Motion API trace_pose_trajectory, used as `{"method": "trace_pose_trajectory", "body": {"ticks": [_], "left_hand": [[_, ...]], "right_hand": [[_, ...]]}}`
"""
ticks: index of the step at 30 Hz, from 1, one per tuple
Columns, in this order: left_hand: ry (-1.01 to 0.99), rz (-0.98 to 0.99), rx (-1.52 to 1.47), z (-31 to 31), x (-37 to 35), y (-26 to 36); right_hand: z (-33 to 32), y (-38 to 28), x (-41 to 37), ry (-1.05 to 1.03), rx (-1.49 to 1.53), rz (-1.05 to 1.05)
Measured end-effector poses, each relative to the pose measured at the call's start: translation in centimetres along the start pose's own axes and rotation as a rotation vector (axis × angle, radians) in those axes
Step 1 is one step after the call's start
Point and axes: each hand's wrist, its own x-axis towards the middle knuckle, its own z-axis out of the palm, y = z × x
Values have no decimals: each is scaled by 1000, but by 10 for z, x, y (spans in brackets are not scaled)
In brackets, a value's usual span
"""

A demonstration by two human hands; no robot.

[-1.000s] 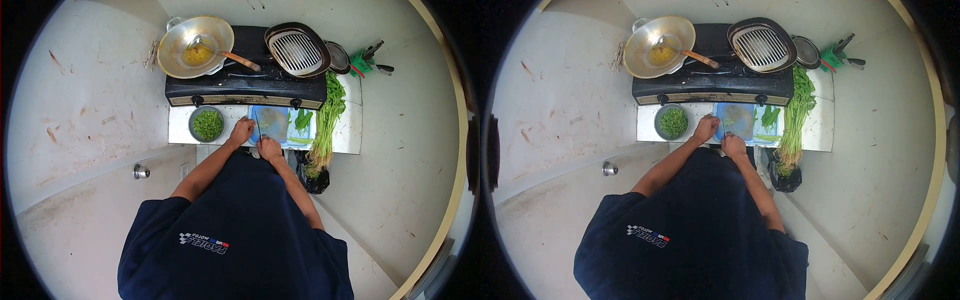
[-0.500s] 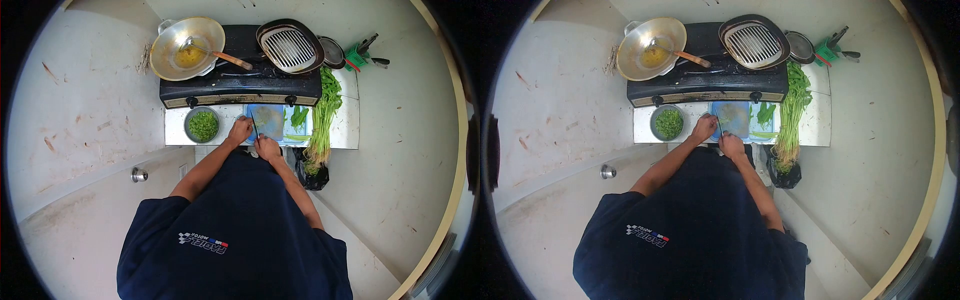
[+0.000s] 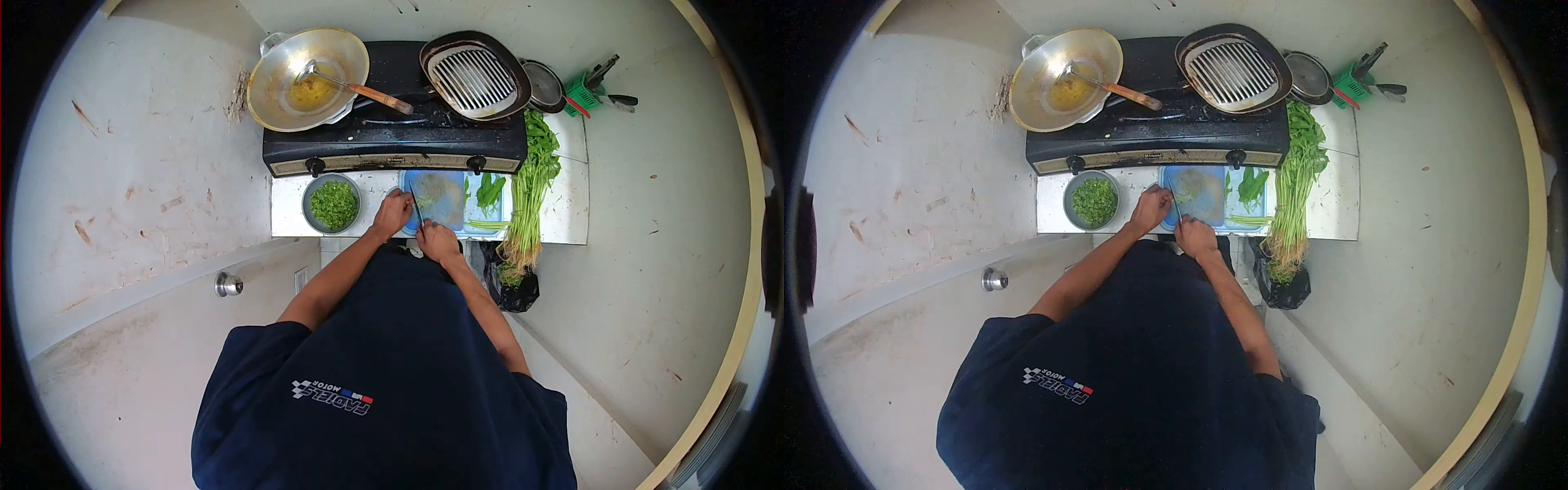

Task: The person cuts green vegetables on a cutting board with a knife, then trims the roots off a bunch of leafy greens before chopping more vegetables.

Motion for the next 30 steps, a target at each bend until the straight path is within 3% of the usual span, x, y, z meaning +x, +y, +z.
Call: {"method": "trace_pose_trajectory", "body": {"ticks": [11,30], "left_hand": [[38,-82,-82,-1,-3,1],[-8,87,49,-7,-9,7]], "right_hand": [[2,0,-4,16,27,21],[-2,-10,-8,28,9,49]]}}
